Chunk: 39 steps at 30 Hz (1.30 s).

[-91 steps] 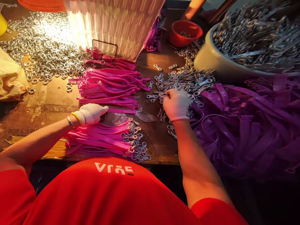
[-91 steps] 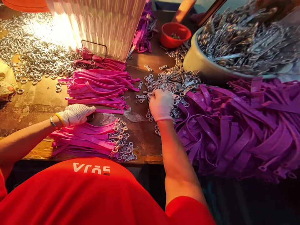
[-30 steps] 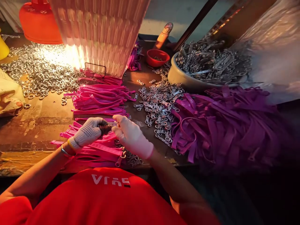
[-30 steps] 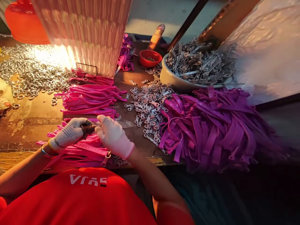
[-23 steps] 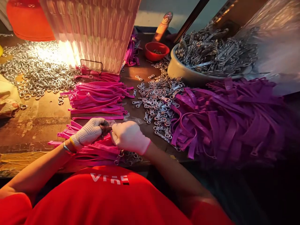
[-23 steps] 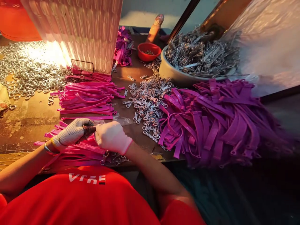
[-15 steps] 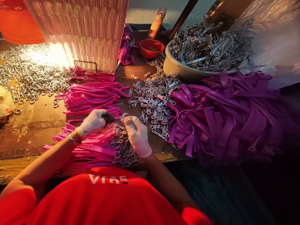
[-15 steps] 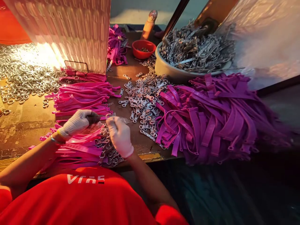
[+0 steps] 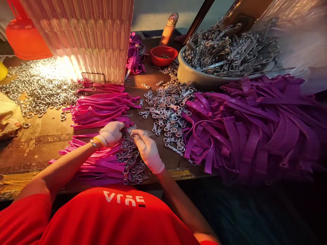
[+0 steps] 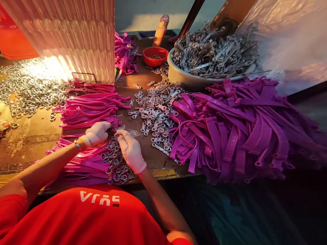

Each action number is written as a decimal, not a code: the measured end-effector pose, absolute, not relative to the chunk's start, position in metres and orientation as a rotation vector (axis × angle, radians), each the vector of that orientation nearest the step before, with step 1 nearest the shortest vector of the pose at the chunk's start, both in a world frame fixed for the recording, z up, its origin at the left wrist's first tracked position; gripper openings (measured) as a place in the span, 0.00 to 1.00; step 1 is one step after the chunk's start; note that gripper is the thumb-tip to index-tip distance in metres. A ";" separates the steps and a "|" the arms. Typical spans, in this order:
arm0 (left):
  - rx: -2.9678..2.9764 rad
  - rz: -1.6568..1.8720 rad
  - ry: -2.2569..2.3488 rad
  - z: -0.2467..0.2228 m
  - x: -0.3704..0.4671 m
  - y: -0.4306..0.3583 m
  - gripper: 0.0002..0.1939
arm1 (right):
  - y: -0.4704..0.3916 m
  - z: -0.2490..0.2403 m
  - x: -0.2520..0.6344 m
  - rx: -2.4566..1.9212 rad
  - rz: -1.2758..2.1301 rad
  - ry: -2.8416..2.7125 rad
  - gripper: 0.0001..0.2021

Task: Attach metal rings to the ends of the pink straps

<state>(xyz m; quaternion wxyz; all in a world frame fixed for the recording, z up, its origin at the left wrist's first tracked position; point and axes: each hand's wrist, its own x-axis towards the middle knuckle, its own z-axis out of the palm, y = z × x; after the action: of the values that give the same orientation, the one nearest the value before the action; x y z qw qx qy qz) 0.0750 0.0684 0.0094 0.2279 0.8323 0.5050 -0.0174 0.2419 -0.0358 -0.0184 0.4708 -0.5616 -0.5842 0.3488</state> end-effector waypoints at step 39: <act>1.495 0.469 1.133 0.029 0.002 -0.012 0.17 | -0.049 0.028 0.184 -1.681 0.531 -2.266 0.26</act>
<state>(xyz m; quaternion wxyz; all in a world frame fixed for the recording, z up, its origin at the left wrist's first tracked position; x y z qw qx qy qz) 0.0021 -0.0124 0.0288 0.5679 0.6364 0.4823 0.1996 0.1843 -0.0492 0.0280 0.1347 -0.5801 -0.7822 0.1831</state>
